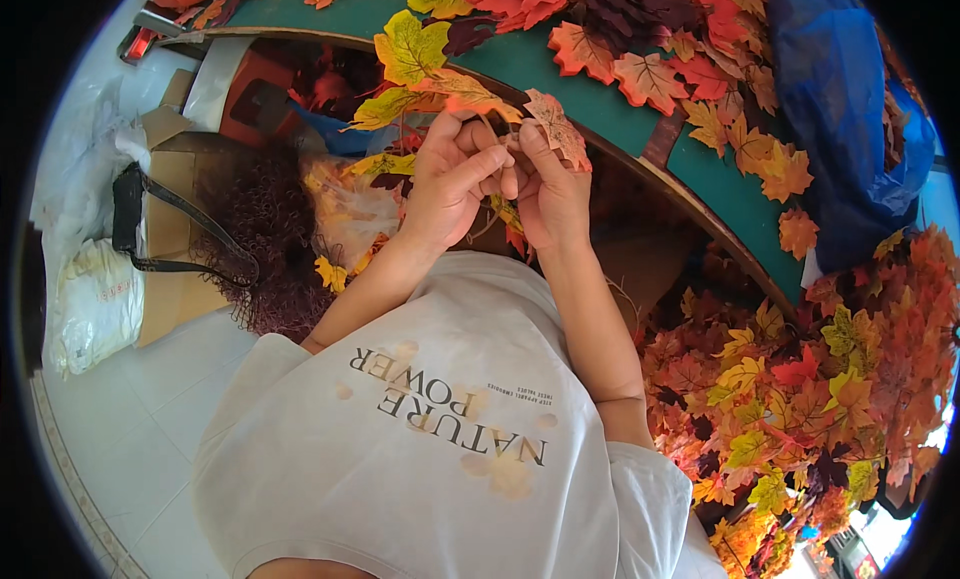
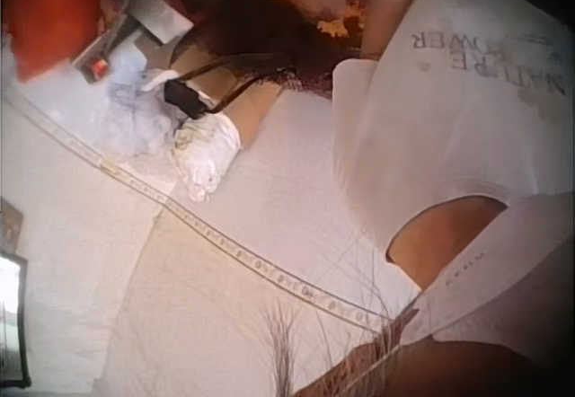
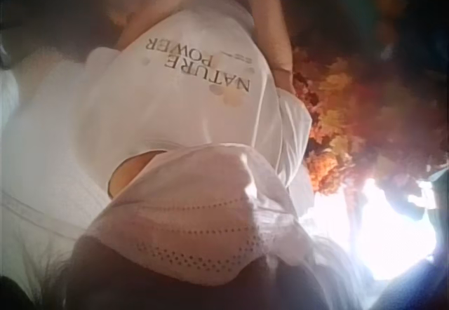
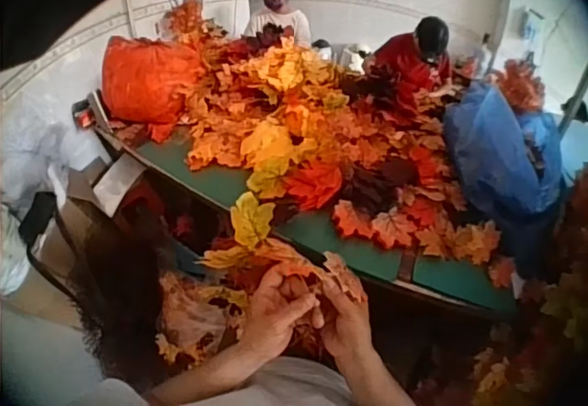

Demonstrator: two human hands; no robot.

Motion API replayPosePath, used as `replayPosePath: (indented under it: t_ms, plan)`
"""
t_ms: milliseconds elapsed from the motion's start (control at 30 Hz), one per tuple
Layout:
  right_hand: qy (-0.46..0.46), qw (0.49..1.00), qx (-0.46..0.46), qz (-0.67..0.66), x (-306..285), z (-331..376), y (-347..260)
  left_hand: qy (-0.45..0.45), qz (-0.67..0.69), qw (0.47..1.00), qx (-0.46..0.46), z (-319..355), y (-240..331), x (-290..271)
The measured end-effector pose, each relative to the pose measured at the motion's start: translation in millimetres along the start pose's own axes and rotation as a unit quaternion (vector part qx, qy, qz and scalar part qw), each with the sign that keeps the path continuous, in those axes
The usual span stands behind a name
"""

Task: Assembling individual artificial maple leaves into clusters or strings on a workspace table.

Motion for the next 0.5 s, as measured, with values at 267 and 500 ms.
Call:
replayPosePath:
  t_ms: [267,500]
  plan:
    - [0.026,1.000,-0.007,-0.004,0.8,2.8,-1.8,-0.004,-0.017,0.999,-0.027,1.1,-6.1,-0.9]
    - [0.027,0.999,-0.020,0.026,0.2,3.4,0.0,0.000,-0.026,0.999,-0.036,0.3,-5.5,-2.9]
Point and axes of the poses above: each hand's wrist, its own z-axis away from the middle knuckle, its own x-axis out of the palm, y = z × x, the point moved 5 cm from there along -z, towards the middle knuckle, and after that the axes turned 14 degrees about -y, right-handed, at the moved point
